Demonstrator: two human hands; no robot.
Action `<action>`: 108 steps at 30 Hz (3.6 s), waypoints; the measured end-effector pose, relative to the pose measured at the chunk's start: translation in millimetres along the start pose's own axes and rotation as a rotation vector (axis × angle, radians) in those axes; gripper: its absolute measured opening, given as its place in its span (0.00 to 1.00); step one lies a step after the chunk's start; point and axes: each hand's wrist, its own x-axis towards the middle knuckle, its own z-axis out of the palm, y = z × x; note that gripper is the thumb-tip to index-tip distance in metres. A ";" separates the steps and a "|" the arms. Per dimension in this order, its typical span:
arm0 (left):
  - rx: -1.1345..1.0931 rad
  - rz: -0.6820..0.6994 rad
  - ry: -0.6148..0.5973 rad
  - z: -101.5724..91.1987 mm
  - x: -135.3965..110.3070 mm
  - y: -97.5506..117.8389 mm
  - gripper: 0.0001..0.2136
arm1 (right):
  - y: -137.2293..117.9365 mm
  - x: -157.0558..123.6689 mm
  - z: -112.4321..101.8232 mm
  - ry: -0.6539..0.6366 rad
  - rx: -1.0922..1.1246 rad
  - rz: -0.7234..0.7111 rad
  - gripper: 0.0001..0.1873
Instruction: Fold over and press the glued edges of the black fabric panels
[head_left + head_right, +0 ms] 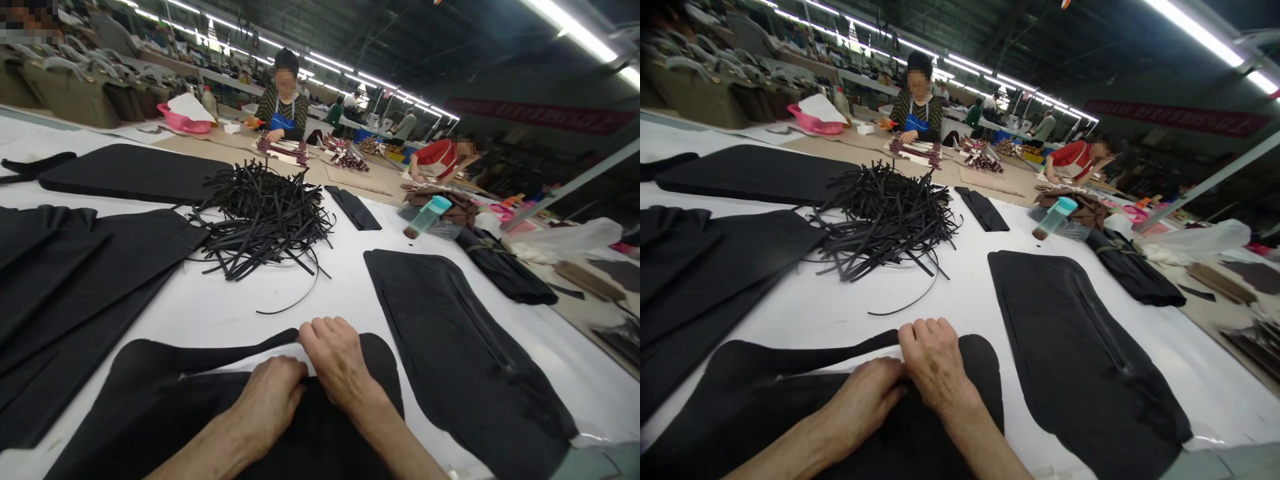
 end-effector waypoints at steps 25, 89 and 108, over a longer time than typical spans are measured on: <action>0.239 -0.068 0.071 -36.1 -68.8 -65.5 0.07 | 0.9 -65.6 38.4 -0.134 0.359 0.039 0.11; 0.620 0.445 0.337 15.6 -62.1 -85.9 0.14 | -52.7 -40.9 47.3 -0.058 0.346 -0.168 0.14; 0.755 0.518 0.433 15.9 -72.9 -100.0 0.19 | -3.2 -86.2 32.0 -0.116 0.195 -0.220 0.16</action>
